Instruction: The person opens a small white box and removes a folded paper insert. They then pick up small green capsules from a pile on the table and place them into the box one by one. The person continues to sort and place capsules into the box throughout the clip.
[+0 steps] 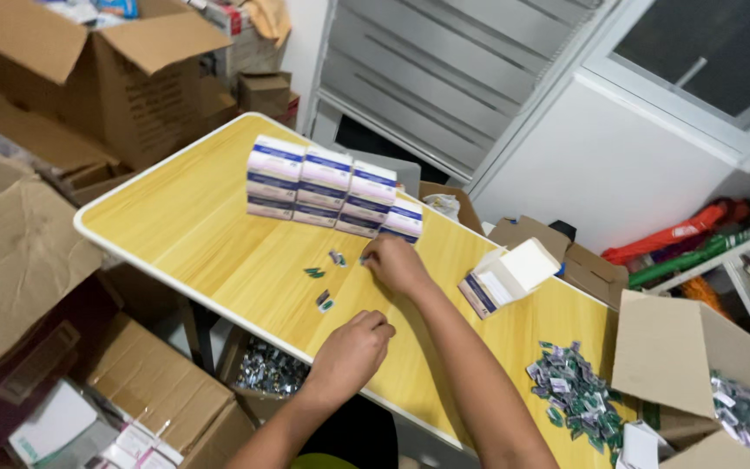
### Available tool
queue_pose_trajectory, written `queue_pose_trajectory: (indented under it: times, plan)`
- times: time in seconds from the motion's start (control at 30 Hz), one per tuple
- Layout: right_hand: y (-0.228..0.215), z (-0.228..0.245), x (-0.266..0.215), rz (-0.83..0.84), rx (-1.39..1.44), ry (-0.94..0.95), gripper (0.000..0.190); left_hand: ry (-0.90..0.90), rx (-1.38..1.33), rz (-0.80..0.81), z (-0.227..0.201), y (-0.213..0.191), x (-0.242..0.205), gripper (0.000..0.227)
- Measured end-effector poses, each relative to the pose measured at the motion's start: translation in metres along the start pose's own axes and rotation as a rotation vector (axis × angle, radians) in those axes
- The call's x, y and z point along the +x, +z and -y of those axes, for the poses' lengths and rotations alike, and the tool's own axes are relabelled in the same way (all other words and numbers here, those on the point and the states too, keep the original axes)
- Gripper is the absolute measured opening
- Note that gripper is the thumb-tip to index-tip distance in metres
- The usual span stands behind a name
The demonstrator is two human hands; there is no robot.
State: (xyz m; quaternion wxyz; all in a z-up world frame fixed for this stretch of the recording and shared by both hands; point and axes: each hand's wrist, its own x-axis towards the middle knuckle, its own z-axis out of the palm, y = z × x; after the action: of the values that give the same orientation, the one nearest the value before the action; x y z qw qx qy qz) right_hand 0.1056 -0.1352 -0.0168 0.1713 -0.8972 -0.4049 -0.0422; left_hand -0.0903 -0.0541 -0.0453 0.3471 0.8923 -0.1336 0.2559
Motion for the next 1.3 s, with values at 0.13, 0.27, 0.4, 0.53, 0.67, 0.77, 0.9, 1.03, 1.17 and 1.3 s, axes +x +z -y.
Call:
queue_pose_trajectory:
  times: [0.13, 0.27, 0.4, 0.53, 0.67, 0.77, 0.9, 1.03, 1.17, 1.3]
  plan:
    - [-0.014, -0.016, 0.003, -0.021, 0.073, 0.016, 0.023, 0.006, -0.02, 0.019, 0.0, -0.003, 0.001, 0.015]
    - [-0.052, -0.034, -0.027, -0.142, 0.125, 0.073, 0.02, -0.005, -0.025, 0.019, -0.004, -0.006, 0.0, 0.012]
    - [-0.057, -0.03, -0.072, -0.203, 0.203, 0.234, 0.017, -0.034, -0.018, -0.001, -0.007, -0.001, -0.004, 0.016]
    - [-0.056, -0.011, -0.097, -0.206, 0.118, 0.232, 0.022, -0.06, 0.013, -0.03, -0.008, -0.004, 0.001, 0.021]
    - [-0.053, -0.013, -0.108, -0.254, 0.071, 0.151, 0.028, -0.081, 0.065, -0.083, -0.01, 0.001, -0.001, 0.033]
    - [-0.05, -0.016, -0.103, -0.264, 0.118, 0.028, 0.033, -0.081, 0.088, -0.07, -0.011, 0.001, 0.002, 0.036]
    - [-0.05, -0.018, -0.103, -0.121, 0.089, 0.135, 0.032, -0.101, 0.091, -0.065, -0.014, -0.002, 0.004, 0.036]
    - [-0.063, -0.021, -0.111, 0.106, 0.176, 0.178, 0.028, -0.15, 0.081, -0.04, -0.017, -0.005, 0.004, 0.036]
    - [-0.067, -0.024, -0.111, 0.214, 0.42, 0.199, 0.023, -0.147, 0.088, -0.032, -0.018, -0.005, 0.003, 0.037]
    - [-0.054, -0.019, -0.106, -0.12, 0.316, 0.249, 0.02, -0.14, 0.083, -0.035, -0.018, -0.005, 0.005, 0.037]
